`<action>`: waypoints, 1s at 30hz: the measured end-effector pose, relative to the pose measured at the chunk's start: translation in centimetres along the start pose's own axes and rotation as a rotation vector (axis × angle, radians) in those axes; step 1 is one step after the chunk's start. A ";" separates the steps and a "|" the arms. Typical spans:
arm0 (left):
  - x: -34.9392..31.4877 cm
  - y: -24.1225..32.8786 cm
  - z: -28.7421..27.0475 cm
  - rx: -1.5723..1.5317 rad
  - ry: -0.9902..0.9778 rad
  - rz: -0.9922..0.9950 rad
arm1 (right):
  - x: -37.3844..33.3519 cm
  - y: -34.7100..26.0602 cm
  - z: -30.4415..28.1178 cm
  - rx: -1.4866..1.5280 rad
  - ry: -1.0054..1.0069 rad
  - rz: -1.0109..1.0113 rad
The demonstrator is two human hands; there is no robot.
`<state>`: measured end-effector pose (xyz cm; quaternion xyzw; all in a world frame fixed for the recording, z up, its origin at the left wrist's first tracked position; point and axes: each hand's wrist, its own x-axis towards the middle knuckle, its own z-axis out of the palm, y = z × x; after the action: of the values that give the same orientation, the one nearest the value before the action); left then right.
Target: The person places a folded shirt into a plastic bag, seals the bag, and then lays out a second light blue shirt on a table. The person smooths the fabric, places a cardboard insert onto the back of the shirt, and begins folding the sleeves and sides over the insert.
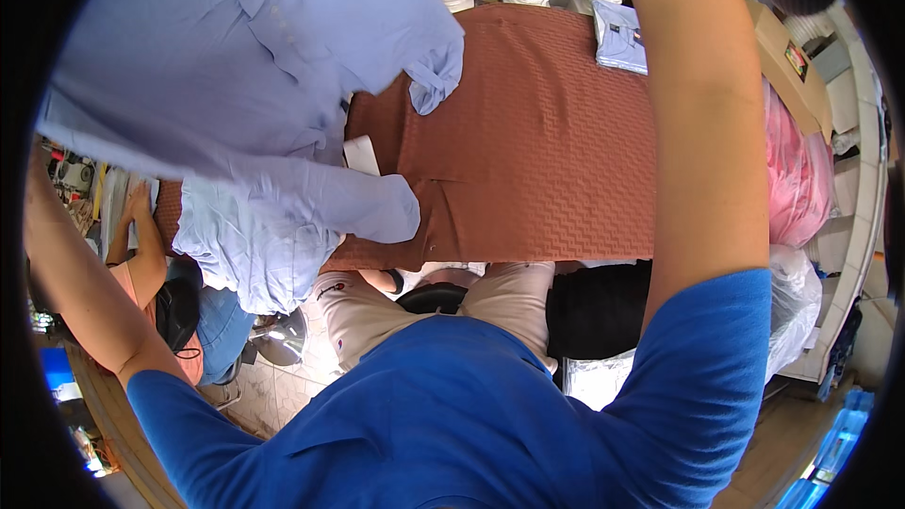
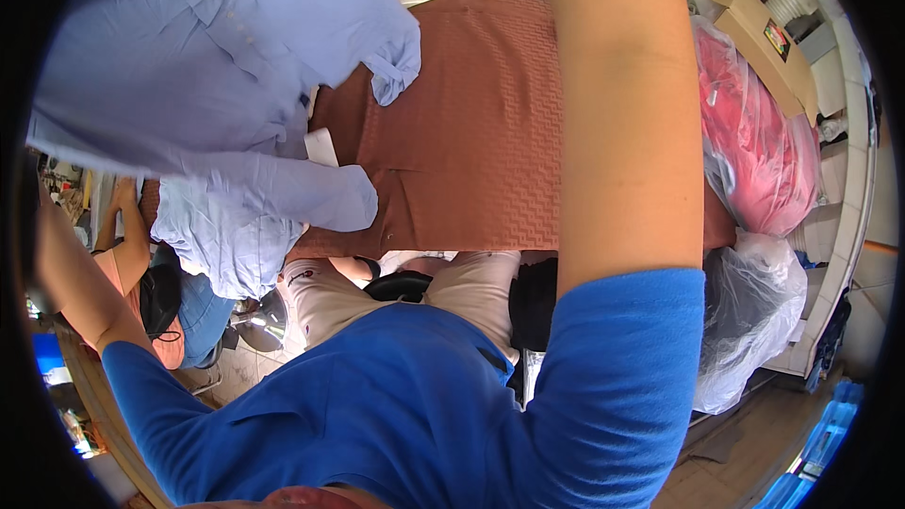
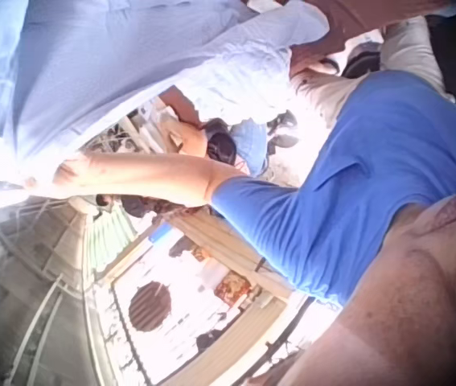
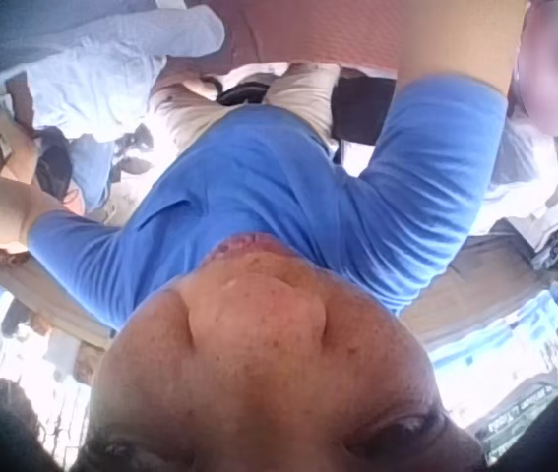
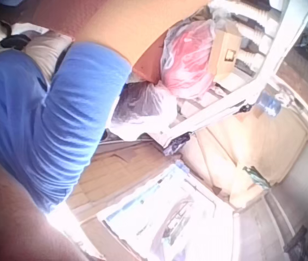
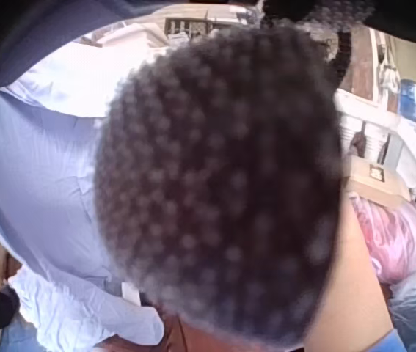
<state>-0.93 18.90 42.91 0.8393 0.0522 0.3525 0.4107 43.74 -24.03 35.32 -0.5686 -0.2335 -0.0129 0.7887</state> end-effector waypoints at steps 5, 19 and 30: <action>-5.0 3.9 10.3 -0.300 -0.225 -0.008 | 0.8 2.5 -2.5 0.000 0.008 0.076; -23.4 2.6 49.1 -0.551 -1.081 -0.519 | -6.9 19.0 -24.5 -0.273 0.303 0.807; -29.4 -3.0 47.5 -0.458 -1.087 0.267 | -17.2 23.8 -35.7 -1.093 0.652 0.103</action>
<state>7.89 -21.20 4.99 0.7889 -0.3481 -0.0758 0.5008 47.82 -52.10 -1.22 -0.8663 0.0863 -0.2643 0.4149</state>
